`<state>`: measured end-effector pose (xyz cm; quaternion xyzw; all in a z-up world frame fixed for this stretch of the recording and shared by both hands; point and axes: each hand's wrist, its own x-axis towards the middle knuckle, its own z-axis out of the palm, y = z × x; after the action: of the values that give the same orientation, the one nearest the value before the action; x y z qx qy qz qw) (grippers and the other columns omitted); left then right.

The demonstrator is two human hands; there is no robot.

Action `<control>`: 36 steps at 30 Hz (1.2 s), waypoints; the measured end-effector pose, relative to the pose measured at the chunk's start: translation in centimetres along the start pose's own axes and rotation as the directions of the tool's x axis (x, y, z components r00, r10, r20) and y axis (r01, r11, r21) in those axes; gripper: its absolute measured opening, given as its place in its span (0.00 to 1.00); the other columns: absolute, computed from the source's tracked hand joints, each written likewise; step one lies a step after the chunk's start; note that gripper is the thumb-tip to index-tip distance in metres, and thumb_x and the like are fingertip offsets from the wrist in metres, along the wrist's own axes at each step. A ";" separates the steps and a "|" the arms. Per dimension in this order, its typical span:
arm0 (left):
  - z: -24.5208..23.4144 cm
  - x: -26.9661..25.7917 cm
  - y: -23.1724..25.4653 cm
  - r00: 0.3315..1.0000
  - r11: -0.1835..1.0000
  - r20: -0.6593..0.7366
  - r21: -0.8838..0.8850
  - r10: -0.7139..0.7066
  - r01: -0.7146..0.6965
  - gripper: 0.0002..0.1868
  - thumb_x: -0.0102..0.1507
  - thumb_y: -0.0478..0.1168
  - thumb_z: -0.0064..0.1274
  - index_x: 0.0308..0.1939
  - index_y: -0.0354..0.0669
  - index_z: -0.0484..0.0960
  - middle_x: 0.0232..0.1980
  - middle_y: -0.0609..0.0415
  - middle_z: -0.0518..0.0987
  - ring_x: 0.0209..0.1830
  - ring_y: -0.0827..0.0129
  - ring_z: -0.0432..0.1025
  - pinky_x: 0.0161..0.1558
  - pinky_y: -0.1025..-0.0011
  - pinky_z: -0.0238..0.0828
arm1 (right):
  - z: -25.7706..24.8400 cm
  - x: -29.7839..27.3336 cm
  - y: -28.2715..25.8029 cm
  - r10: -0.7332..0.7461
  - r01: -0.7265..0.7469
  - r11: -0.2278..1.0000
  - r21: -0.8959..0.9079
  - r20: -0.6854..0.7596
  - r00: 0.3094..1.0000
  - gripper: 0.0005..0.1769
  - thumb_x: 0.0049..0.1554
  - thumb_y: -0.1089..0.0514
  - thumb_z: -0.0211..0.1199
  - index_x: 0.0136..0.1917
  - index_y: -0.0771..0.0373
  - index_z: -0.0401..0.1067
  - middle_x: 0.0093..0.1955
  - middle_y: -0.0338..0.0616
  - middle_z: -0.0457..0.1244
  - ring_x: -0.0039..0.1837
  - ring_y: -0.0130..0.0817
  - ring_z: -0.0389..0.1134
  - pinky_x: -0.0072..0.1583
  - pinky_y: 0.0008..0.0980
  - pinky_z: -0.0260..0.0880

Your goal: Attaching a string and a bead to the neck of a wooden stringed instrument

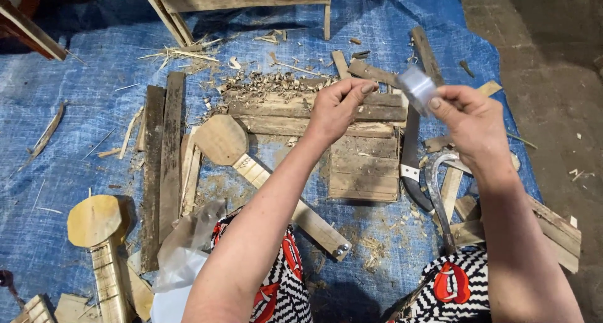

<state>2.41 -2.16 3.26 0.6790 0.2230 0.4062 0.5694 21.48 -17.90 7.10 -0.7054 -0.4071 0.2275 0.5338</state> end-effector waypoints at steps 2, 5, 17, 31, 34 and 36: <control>0.3 -0.5 0.9 1.000 0.999 0.001 -0.036 0.008 -0.008 0.11 0.67 0.49 0.54 0.47 0.53 0.87 0.48 0.59 0.87 0.50 0.72 0.80 0.52 0.70 0.79 | 0.0 0.6 0.7 0.039 -0.036 0.998 0.051 -0.067 0.997 0.10 0.63 0.65 0.67 0.58 0.56 0.77 0.51 0.33 0.69 0.51 0.22 0.66 0.56 0.24 0.71; 0.7 -1.4 1.1 1.000 0.978 -0.003 -0.210 -0.016 0.015 0.15 0.69 0.52 0.52 0.49 0.49 0.86 0.49 0.58 0.85 0.25 0.80 0.67 0.25 0.79 0.71 | -0.2 1.5 2.3 0.060 -0.012 0.952 0.306 -0.148 0.987 0.04 0.66 0.62 0.67 0.55 0.59 0.77 0.42 0.34 0.68 0.41 0.20 0.67 0.45 0.19 0.71; -1.2 -1.0 0.4 0.965 0.597 0.022 -0.782 -0.261 0.179 0.14 0.67 0.50 0.55 0.41 0.44 0.74 0.24 0.62 0.71 0.23 0.74 0.68 0.32 0.74 0.72 | -0.8 1.6 -0.4 0.445 -0.281 0.644 0.711 -0.049 0.894 0.12 0.68 0.53 0.51 0.61 0.57 0.71 0.55 0.46 0.70 0.55 0.37 0.72 0.56 0.39 0.77; -8.1 0.4 1.8 0.907 0.945 -0.338 -0.290 -0.251 0.154 0.16 0.64 0.54 0.52 0.37 0.46 0.77 0.29 0.57 0.79 0.29 0.71 0.79 0.32 0.75 0.77 | -1.8 -0.7 -4.9 0.475 -0.248 0.752 0.610 -0.242 0.846 0.30 0.59 0.36 0.42 0.61 0.53 0.74 0.58 0.37 0.73 0.64 0.30 0.78 0.62 0.39 0.89; -8.6 1.3 0.5 0.898 0.941 -0.366 -0.312 -0.246 0.131 0.14 0.64 0.52 0.53 0.36 0.45 0.77 0.30 0.54 0.80 0.28 0.70 0.79 0.35 0.72 0.81 | -2.5 0.2 -3.2 0.389 -0.178 0.765 0.619 -0.223 0.894 0.71 0.17 0.16 0.70 0.70 0.51 0.69 0.66 0.39 0.75 0.68 0.34 0.81 0.66 0.47 0.90; -9.3 1.7 -0.5 0.883 0.933 -0.395 -0.340 -0.254 0.116 0.14 0.65 0.51 0.53 0.38 0.45 0.78 0.31 0.54 0.80 0.28 0.70 0.77 0.34 0.73 0.79 | -4.0 2.6 2.3 0.289 -0.087 0.795 0.601 -0.250 0.924 0.44 0.38 0.35 0.73 0.65 0.53 0.69 0.61 0.39 0.75 0.64 0.34 0.81 0.63 0.44 0.91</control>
<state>-4.06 4.76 3.49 0.4501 0.3424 0.5196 0.6405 26.74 -18.24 6.55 -0.5745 -0.1504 0.2720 0.7572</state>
